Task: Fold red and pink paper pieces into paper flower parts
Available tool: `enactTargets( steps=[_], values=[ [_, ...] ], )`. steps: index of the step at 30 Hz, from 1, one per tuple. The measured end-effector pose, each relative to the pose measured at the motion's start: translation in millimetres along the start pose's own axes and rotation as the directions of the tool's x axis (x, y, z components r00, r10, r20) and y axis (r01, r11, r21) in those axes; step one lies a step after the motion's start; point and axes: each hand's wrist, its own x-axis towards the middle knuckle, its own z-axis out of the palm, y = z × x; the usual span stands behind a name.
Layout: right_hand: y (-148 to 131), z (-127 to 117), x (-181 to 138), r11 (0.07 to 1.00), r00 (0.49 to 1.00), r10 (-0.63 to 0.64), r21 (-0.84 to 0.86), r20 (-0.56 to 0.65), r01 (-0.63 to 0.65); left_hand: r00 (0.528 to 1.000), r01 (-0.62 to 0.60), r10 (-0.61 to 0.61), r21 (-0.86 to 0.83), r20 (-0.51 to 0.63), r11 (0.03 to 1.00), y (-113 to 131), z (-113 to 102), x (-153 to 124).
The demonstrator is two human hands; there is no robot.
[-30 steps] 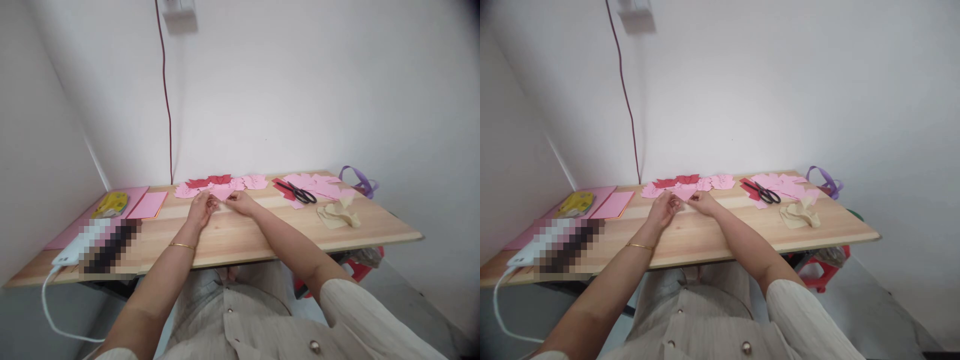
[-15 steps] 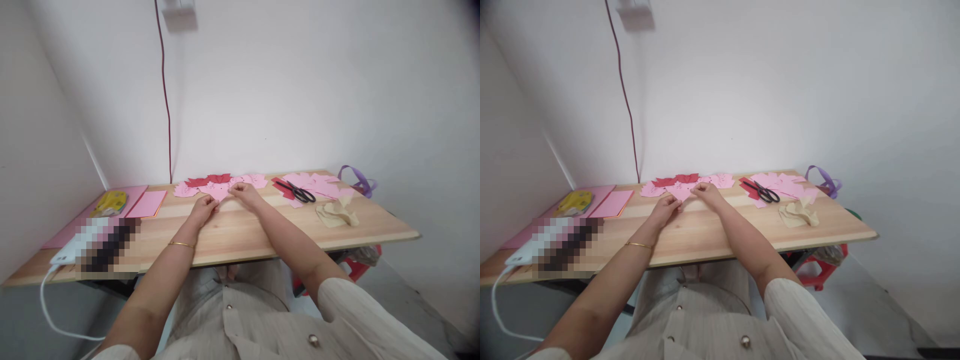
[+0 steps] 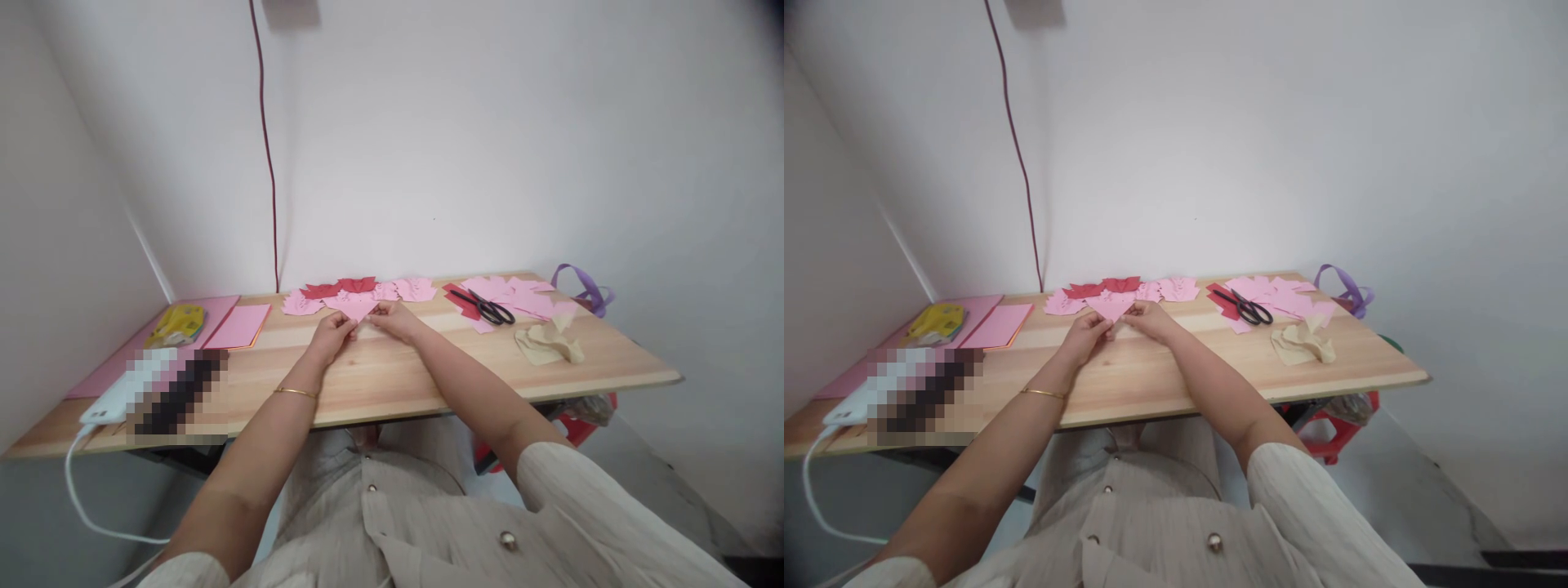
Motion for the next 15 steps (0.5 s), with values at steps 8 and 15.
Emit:
enactTargets(
  steps=[8,15],
  values=[
    [-8.4,7.1,-6.2,0.999,0.999,-0.011,0.051,0.046,0.009,0.999,-0.011,0.009,0.056,0.037,0.998,3.7,2.4,-3.4],
    [-11.2,1.3,-3.3,0.999,0.999,-0.041,0.004,-0.026,0.041,0.999,-0.018,0.024,0.185,-0.026,0.983,4.4,-1.1,-4.4]
  ],
)
